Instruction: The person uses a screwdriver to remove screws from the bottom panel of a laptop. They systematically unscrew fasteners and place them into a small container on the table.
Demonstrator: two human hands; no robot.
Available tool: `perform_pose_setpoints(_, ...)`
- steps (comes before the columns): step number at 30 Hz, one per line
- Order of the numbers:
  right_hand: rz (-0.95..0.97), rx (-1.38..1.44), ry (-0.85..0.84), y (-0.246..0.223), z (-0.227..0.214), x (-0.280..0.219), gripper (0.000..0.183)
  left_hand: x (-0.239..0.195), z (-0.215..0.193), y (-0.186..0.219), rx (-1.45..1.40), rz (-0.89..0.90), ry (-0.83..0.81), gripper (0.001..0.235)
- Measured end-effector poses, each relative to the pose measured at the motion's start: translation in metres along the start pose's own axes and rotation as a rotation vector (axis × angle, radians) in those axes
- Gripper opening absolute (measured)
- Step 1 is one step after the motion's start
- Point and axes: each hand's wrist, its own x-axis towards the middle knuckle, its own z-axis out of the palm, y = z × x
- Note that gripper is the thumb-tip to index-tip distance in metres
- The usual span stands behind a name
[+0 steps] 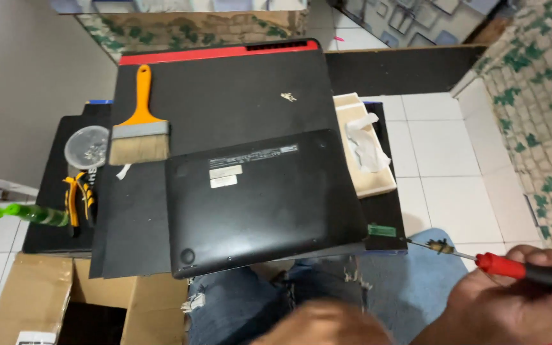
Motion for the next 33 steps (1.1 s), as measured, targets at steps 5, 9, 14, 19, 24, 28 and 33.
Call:
perform_pose_setpoints(5,0.273,0.135,0.084,-0.01,0.016,0.003,0.074,-0.04,-0.018,-0.017,0.223,0.025,0.736,0.026)
perform_pose_setpoints(9,0.298,0.295,-0.173,-0.015,0.036,-0.008,0.042,-0.058,-0.066,-0.011,0.442,-0.292,0.752,0.018)
perform_pose_setpoints(14,0.325,0.797,-0.537,-0.036,0.086,-0.01,0.054,-0.044,-0.095,-0.029,0.555,-0.399,0.358,0.046)
perform_pose_setpoints(19,0.038,0.558,-0.851,-0.094,0.118,-0.005,0.033,-0.042,-0.082,-0.051,0.96,-0.411,0.082,0.067)
perform_pose_setpoints(24,0.052,0.531,-0.911,-0.095,0.127,-0.006,0.034,-0.041,-0.082,-0.049,0.937,-0.417,0.131,0.066)
perform_pose_setpoints(28,0.07,0.508,-0.92,-0.096,0.128,-0.007,0.034,-0.041,-0.082,-0.048,0.927,-0.427,0.139,0.065)
perform_pose_setpoints(33,0.06,0.501,-0.916,-0.097,0.13,-0.008,0.035,-0.041,-0.084,-0.048,0.945,-0.417,0.135,0.064)
